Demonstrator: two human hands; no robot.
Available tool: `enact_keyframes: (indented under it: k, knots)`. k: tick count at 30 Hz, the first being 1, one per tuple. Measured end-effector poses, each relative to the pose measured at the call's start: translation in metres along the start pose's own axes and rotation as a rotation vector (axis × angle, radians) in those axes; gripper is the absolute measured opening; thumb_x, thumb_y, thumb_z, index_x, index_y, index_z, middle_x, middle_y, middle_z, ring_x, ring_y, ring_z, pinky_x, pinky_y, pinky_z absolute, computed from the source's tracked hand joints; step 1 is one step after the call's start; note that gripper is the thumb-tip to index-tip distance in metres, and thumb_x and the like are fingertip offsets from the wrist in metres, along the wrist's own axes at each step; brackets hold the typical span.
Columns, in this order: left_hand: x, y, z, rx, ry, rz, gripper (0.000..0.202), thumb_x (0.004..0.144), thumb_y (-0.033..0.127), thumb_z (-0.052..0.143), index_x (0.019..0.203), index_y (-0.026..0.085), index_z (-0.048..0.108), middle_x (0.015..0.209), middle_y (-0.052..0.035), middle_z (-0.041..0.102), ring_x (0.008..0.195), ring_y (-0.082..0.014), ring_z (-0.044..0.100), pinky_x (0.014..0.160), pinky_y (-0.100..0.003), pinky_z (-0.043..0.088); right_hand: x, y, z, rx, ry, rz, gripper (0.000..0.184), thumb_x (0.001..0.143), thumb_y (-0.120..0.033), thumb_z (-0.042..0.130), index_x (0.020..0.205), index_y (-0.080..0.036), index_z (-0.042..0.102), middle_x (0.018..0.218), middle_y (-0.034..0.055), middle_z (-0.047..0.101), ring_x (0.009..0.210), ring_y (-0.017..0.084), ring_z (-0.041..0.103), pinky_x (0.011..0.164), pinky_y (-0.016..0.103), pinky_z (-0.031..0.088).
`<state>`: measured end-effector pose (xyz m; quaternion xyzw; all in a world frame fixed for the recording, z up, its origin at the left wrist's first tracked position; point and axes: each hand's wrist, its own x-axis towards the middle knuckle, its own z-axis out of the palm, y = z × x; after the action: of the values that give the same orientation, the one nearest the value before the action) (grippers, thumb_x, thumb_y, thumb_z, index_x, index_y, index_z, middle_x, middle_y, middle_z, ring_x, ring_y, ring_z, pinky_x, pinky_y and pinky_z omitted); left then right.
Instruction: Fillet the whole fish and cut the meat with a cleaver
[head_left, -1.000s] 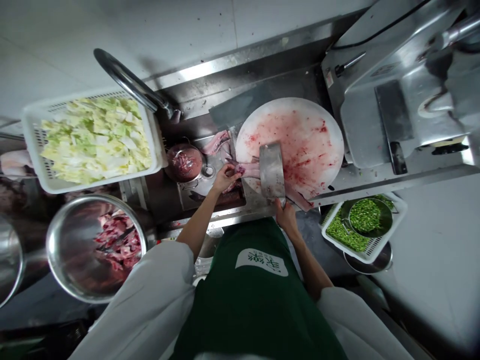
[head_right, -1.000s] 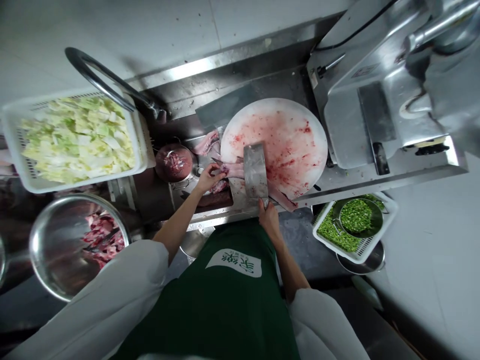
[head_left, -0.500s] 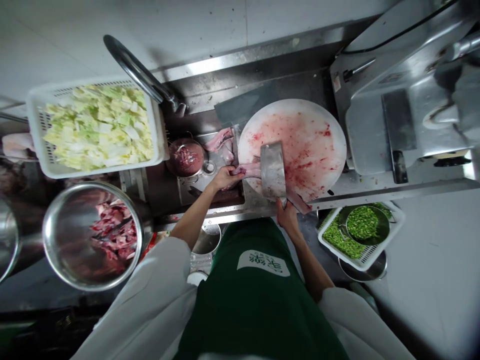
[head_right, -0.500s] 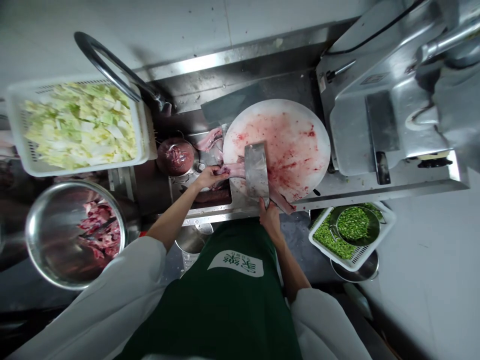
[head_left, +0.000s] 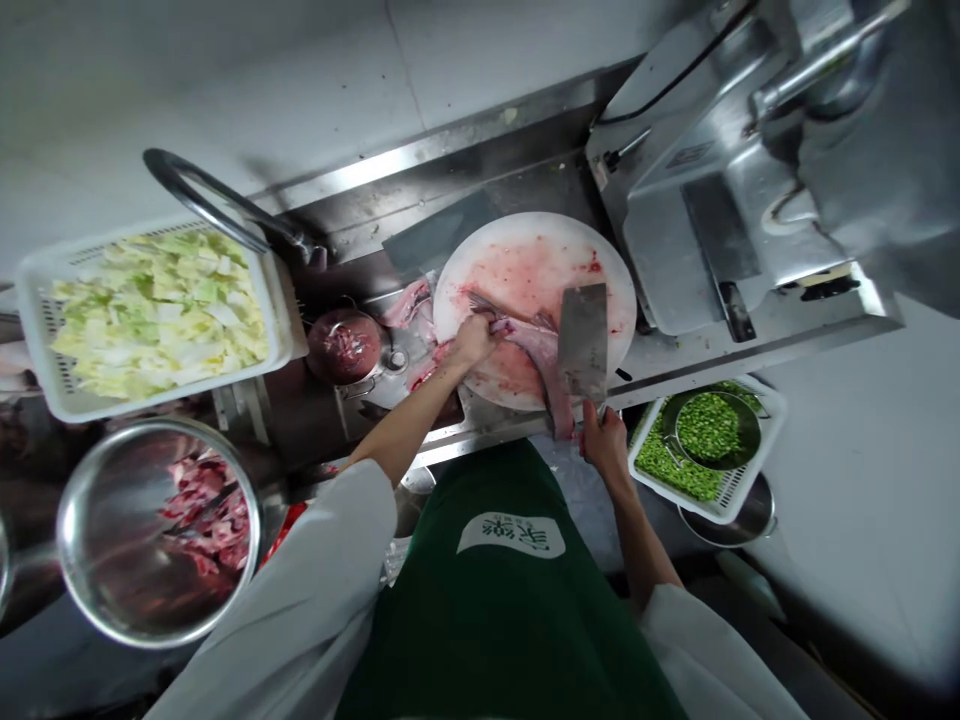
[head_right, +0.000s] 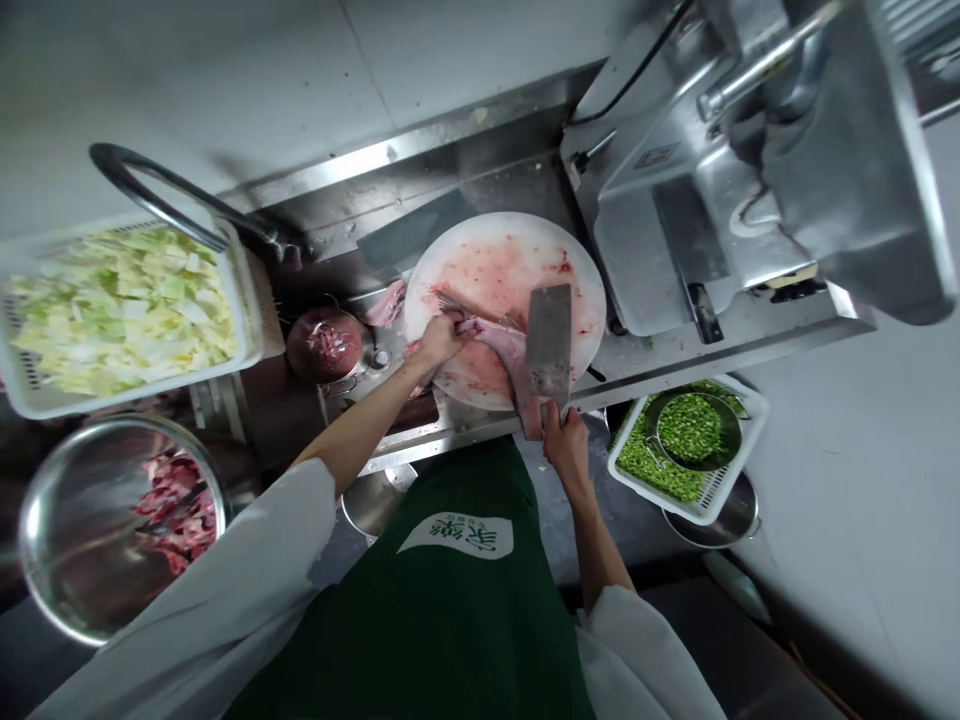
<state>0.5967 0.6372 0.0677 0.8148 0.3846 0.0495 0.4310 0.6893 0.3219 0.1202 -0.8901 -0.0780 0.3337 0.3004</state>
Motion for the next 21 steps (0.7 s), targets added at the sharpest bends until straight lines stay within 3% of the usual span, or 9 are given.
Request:
enact_keyframes:
  k: [3,6,8,12,17,21]
  knots:
    - [0.001,0.006,0.014,0.071,0.185,0.079,0.037,0.081,0.043,0.091,0.099,0.016,0.073,0.108,-0.0140,0.067,0.105,-0.0301,0.062,0.098,-0.043,0.052,0.005,0.010,-0.016,-0.072,0.074,-0.023,0.054,0.102,-0.071,0.046,0.083,-0.024,0.062,0.061,0.0075,0.066,0.059,0.026,0.064,0.057,0.033,0.040]
    - [-0.019,-0.004,0.015,0.104,0.315,0.109,0.039,0.089,0.047,0.083,0.111,0.018,0.072,0.126,-0.0177,0.063,0.121,-0.0339,0.056,0.109,-0.049,0.046,0.004,0.012,-0.027,-0.190,0.123,-0.089,0.049,0.106,-0.063,0.045,0.086,-0.022,0.064,0.071,0.0105,0.069,0.064,0.025,0.062,0.061,0.032,0.035]
    - [-0.034,-0.011,0.014,0.158,0.278,0.088,0.027,0.095,0.047,0.075,0.099,0.020,0.073,0.121,-0.0169,0.066,0.121,-0.0360,0.054,0.111,-0.054,0.040,0.000,0.008,-0.030,-0.277,0.132,-0.131,0.042,0.107,-0.055,0.048,0.089,-0.021,0.064,0.074,0.0102,0.069,0.064,0.023,0.059,0.062,0.032,0.030]
    - [-0.051,-0.021,0.011,0.203,0.197,0.064,0.023,0.101,0.035,0.063,0.084,0.022,0.071,0.107,-0.0159,0.072,0.117,-0.0371,0.056,0.110,-0.058,0.034,-0.008,-0.008,-0.027,-0.395,0.100,-0.206,0.035,0.109,-0.048,0.051,0.095,-0.019,0.065,0.071,0.0063,0.065,0.059,0.019,0.051,0.062,0.031,0.022]
    - [-0.055,-0.027,0.007,0.142,0.157,0.093,0.024,0.101,0.022,0.052,0.092,0.020,0.074,0.109,-0.0141,0.076,0.110,-0.0317,0.064,0.105,-0.048,0.041,-0.010,-0.040,-0.016,-0.468,0.083,-0.334,0.030,0.110,-0.045,0.052,0.103,-0.018,0.064,0.074,0.0063,0.068,0.059,0.019,0.053,0.063,0.030,0.022]
    - [-0.050,-0.029,0.008,0.069,0.158,0.089,0.025,0.100,0.022,0.053,0.094,0.021,0.077,0.105,-0.0124,0.078,0.100,-0.0282,0.068,0.095,-0.040,0.048,-0.012,-0.059,-0.007,-0.525,0.042,-0.404,0.034,0.112,-0.049,0.049,0.106,-0.019,0.062,0.076,0.0073,0.070,0.061,0.021,0.056,0.063,0.030,0.022]
